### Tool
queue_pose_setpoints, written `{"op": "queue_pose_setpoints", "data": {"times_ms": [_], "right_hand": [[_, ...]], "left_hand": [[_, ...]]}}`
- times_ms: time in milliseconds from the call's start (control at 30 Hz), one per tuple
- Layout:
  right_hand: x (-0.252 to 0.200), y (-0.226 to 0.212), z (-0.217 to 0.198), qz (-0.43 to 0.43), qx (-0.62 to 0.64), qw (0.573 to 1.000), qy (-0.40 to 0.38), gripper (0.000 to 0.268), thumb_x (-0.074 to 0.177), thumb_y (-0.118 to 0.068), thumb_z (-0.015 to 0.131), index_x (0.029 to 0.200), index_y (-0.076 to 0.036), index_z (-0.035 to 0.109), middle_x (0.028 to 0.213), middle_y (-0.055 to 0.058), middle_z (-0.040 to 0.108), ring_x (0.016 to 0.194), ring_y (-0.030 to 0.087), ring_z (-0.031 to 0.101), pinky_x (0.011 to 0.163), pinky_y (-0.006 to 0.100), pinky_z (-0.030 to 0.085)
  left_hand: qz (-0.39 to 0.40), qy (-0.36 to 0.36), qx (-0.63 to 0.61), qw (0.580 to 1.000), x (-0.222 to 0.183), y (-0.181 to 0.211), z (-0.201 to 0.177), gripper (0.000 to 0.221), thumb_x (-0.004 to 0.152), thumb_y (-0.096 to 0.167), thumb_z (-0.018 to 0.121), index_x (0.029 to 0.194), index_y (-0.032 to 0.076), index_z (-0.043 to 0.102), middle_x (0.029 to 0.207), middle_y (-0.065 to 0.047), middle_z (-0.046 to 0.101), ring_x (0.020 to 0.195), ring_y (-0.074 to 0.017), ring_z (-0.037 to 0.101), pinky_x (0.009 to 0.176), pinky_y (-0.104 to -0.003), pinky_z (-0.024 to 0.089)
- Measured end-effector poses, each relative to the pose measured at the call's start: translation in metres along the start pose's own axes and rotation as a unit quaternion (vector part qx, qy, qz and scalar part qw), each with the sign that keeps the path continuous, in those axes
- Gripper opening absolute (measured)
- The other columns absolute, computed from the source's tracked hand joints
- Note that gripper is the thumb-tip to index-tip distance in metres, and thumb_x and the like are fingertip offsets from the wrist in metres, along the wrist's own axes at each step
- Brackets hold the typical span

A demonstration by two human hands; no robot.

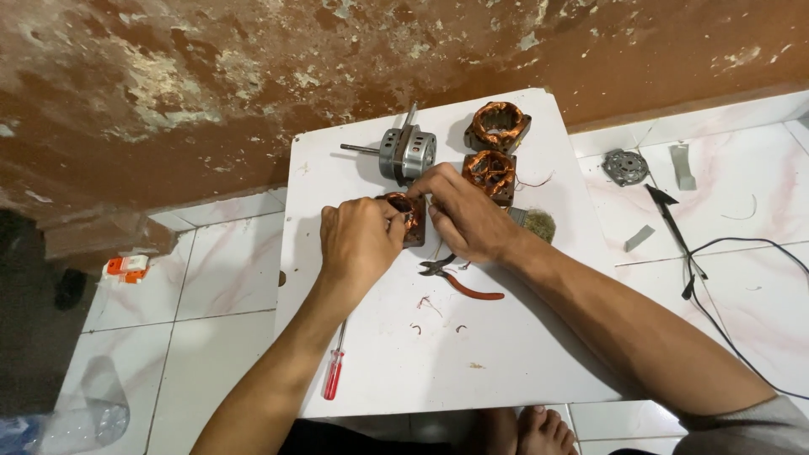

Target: Insulating and repairing wire connections on a motor stator using pliers and manual manipulation.

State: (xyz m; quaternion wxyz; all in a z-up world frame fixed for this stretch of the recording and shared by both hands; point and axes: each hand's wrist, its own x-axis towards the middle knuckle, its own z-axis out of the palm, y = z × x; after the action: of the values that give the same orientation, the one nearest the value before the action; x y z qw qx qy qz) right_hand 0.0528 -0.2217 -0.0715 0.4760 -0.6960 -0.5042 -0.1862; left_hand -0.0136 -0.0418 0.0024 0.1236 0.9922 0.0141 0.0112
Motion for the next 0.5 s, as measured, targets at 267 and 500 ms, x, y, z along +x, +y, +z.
{"op": "queue_pose_setpoints", "data": {"times_ms": [267,500], "right_hand": [[0.004,-0.013,-0.004,-0.004,-0.013,1.000,0.012,0.032,0.095,-0.009,0.042,0.122,-0.004,0.059,0.099,0.017,0.054,0.067,0.029,0.056,0.058,0.042,0.052],[0.008,-0.015,-0.028,-0.054,-0.160,0.984,0.065,0.020,0.098,-0.016,0.055,0.113,-0.008,0.066,0.094,0.011,0.058,0.068,0.027,0.058,0.058,0.039,0.051]], "left_hand": [[-0.015,0.033,-0.085,0.996,-0.010,-0.004,-0.004,0.018,0.088,0.024,0.069,0.095,0.013,0.081,0.074,-0.007,0.075,0.074,-0.0295,0.075,0.069,-0.041,0.057],[0.087,0.185,-0.178,0.962,-0.014,-0.013,-0.011,0.012,0.092,0.021,0.073,0.087,0.013,0.081,0.064,-0.008,0.069,0.065,-0.0276,0.071,0.061,-0.036,0.057]]}}
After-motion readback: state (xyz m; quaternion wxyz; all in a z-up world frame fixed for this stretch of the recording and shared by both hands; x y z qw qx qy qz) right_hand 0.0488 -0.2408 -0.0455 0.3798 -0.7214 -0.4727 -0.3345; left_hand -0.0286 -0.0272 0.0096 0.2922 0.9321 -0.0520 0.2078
